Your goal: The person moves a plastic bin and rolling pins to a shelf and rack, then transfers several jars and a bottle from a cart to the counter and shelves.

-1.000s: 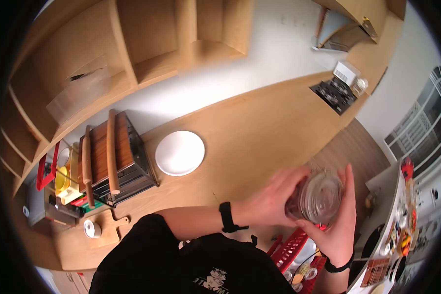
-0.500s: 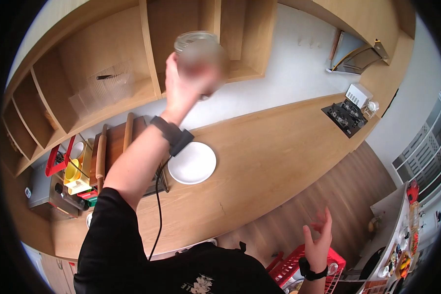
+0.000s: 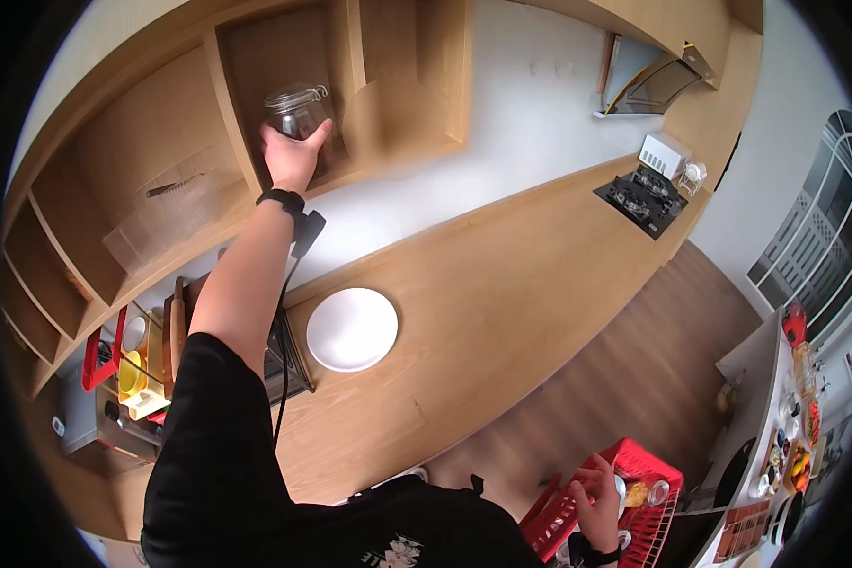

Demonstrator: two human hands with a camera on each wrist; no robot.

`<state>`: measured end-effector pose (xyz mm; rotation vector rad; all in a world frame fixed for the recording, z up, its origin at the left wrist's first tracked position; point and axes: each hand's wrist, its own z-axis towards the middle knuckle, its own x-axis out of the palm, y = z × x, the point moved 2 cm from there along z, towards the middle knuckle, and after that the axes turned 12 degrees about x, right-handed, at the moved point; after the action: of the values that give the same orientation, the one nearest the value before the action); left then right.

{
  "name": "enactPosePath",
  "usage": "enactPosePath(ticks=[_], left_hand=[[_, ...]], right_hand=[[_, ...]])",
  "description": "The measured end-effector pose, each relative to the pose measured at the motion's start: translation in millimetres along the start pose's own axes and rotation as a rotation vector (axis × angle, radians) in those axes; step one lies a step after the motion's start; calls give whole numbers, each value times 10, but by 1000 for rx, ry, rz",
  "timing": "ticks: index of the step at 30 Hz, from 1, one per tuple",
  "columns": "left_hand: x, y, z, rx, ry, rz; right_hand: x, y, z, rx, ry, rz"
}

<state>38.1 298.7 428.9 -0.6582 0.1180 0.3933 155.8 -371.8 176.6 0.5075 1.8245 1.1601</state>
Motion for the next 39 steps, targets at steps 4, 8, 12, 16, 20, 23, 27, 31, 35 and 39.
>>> enactPosePath(ticks=[4, 8, 12, 16, 20, 23, 27, 31, 35, 39], left_hand=[[112, 181, 123, -15, 33, 55], [122, 409, 111, -43, 136, 113], [72, 368, 16, -72, 214, 98], [207, 572, 65, -23, 188, 159], [295, 1031, 333, 271, 334, 198], [576, 1397, 669, 457, 520, 275], [694, 1230, 912, 497, 462, 409], [406, 998, 823, 517, 162, 483], [126, 726, -80, 703, -150, 300], [-182, -808, -2127, 1169, 280, -104]], right_hand=[[30, 13, -113, 26, -49, 9], [25, -177, -216, 58, -74, 49], [26, -355, -283, 109, -86, 51], [5, -533, -313, 126, -91, -5], [12, -652, -433, 189, -205, -1], [-35, -919, -599, 232, -120, -90], [68, -1194, -881, 210, -33, -103], [229, -1380, -1182, 269, -37, -167], [231, -1568, -1394, 259, -64, -188], [-203, -1586, -1507, 262, -239, -86]])
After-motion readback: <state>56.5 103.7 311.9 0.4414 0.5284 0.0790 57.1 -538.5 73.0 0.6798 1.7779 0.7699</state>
